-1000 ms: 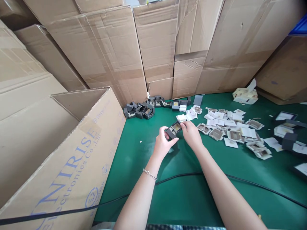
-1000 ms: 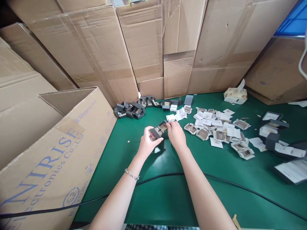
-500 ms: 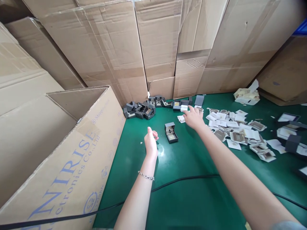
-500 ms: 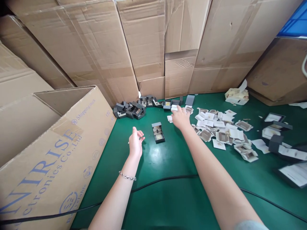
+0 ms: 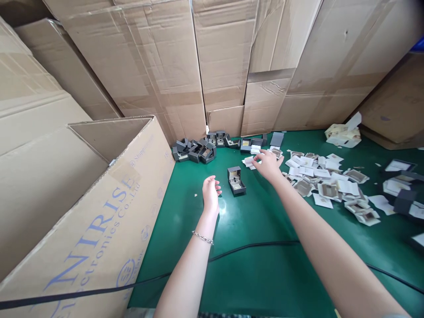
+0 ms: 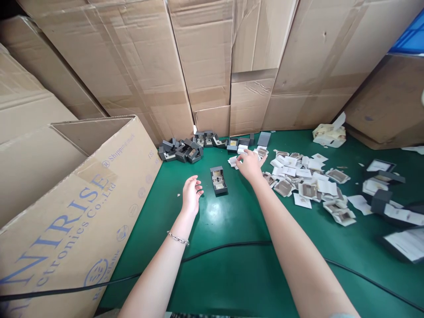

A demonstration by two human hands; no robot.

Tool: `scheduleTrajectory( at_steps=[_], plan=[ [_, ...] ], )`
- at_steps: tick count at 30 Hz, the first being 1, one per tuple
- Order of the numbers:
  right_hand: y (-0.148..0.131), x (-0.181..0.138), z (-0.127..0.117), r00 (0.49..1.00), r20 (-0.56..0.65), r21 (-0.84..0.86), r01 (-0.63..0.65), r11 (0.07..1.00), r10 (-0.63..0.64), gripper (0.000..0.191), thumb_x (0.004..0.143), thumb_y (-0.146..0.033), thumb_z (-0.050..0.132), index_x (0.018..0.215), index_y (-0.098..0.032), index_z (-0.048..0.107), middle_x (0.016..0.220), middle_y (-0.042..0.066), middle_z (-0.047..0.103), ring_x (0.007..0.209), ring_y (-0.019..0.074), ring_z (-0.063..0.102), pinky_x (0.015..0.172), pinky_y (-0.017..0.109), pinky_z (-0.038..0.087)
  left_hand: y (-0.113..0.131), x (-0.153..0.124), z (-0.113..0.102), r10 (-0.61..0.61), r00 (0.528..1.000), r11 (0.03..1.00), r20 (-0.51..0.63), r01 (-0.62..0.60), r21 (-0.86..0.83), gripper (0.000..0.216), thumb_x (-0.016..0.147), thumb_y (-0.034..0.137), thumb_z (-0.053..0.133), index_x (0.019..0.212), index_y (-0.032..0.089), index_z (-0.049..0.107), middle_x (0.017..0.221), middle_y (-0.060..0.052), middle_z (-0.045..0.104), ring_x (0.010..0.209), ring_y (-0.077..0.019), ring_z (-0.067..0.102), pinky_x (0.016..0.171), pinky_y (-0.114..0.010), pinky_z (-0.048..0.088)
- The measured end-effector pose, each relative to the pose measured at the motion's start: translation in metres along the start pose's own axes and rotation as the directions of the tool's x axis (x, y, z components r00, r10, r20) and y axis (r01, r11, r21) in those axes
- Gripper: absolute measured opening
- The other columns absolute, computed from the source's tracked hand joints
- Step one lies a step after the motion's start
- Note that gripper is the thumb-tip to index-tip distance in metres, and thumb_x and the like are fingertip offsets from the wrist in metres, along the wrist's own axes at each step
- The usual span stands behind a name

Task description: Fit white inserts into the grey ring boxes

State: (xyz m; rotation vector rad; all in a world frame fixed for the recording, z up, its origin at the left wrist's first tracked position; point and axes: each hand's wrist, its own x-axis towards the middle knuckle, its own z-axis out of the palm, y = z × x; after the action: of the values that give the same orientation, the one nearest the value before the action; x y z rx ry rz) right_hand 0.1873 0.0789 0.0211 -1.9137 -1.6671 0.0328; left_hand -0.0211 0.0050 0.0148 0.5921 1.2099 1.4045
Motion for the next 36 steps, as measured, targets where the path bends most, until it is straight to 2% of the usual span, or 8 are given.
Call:
scheduleTrajectory(
  at_steps=[4,7,14,19,26,30,33,36],
  plan=[
    [-0.007,-0.032,-0.019,0.976,-0.219,0.192,0.045,0.98,-0.002,0.013,0.076,-0.03,0.053,0.073,-0.02,0.061,0.114,0.009,0.056,0.109,0.0282,0.046,0.095,0.049,0.033,0.004,-0.006,0.004,0.106,0.992,0.991,0.068,-0.111,0.072,0.014,0.076,0.023,0.05,0.087,0.018,0.055,0.068,0.002,0.049,0.05,-0.0053,0.041,0.044,-0.017,0.033],
    [-0.02,-0.067,-0.031,0.937,-0.339,0.189,0.152,0.97,-0.081,0.016,0.082,-0.031,0.049,0.08,-0.022,0.062,0.109,0.008,0.057,0.105,0.026,0.047,0.091,0.044,0.038,0.006,-0.013,0.009,0.148,0.957,0.981,0.25,-0.174,0.086,0.017,0.077,0.032,0.052,0.083,0.017,0.058,0.063,0.003,0.048,0.045,-0.0045,0.037,0.04,-0.018,0.029],
    [-0.045,-0.112,-0.031,0.901,-0.249,0.047,0.378,0.925,-0.356,0.017,0.084,-0.025,0.051,0.081,-0.029,0.067,0.122,0.004,0.053,0.113,0.0268,0.045,0.096,0.047,0.036,0.006,-0.018,0.011,-0.05,0.883,0.998,0.468,0.062,-0.011,0.045,0.072,0.056,0.057,0.09,0.015,0.058,0.068,0.0,0.054,0.045,-0.0045,0.043,0.035,-0.017,0.026],
    [-0.043,-0.113,-0.031,0.886,-0.228,0.003,0.415,0.91,-0.404,0.021,0.086,-0.023,0.05,0.08,-0.031,0.068,0.122,0.002,0.054,0.115,0.0258,0.043,0.097,0.045,0.038,0.013,-0.02,0.009,-0.079,0.875,0.997,0.478,0.075,0.027,0.033,0.067,0.041,0.068,0.085,0.016,0.056,0.069,0.001,0.056,0.05,-0.0049,0.048,0.042,-0.016,0.034],
    [-0.042,-0.113,-0.032,0.875,-0.296,0.033,0.409,0.912,-0.382,0.023,0.086,-0.021,0.049,0.076,-0.029,0.069,0.124,0.003,0.052,0.113,0.0261,0.043,0.096,0.045,0.038,0.008,-0.019,0.01,-0.103,0.862,0.995,0.497,0.096,0.041,0.024,0.064,0.021,0.068,0.083,0.016,0.055,0.069,0.002,0.058,0.057,-0.0059,0.052,0.058,-0.02,0.044],
    [-0.043,-0.113,-0.031,0.91,-0.274,0.143,0.359,0.922,-0.311,0.026,0.084,-0.015,0.044,0.081,-0.028,0.067,0.124,0.004,0.051,0.115,0.0267,0.043,0.095,0.047,0.038,0.005,-0.02,0.012,-0.072,0.863,0.997,0.499,0.057,0.044,0.025,0.064,0.02,0.069,0.084,0.017,0.054,0.077,0.0,0.062,0.066,-0.0081,0.057,0.067,-0.023,0.046],
    [-0.045,-0.113,-0.029,0.954,-0.246,0.374,0.255,0.892,-0.17,0.026,0.083,-0.02,0.044,0.102,-0.026,0.06,0.121,0.008,0.052,0.11,0.0258,0.048,0.087,0.044,0.044,0.003,-0.02,0.013,-0.019,0.883,0.998,0.469,-0.011,0.062,0.025,0.062,0.02,0.069,0.078,0.017,0.05,0.072,0.002,0.06,0.067,-0.0086,0.057,0.067,-0.022,0.045],
    [-0.047,-0.113,-0.024,0.998,-0.062,0.676,0.024,0.737,0.025,0.046,0.078,-0.037,0.056,0.121,-0.023,0.044,0.112,0.01,0.056,0.083,0.0201,0.058,0.065,0.033,0.05,-0.001,-0.017,0.013,0.034,0.902,0.993,0.431,-0.079,0.085,0.028,0.062,0.022,0.07,0.071,0.018,0.044,0.068,0.004,0.057,0.064,-0.0078,0.055,0.065,-0.021,0.044]
  ],
)
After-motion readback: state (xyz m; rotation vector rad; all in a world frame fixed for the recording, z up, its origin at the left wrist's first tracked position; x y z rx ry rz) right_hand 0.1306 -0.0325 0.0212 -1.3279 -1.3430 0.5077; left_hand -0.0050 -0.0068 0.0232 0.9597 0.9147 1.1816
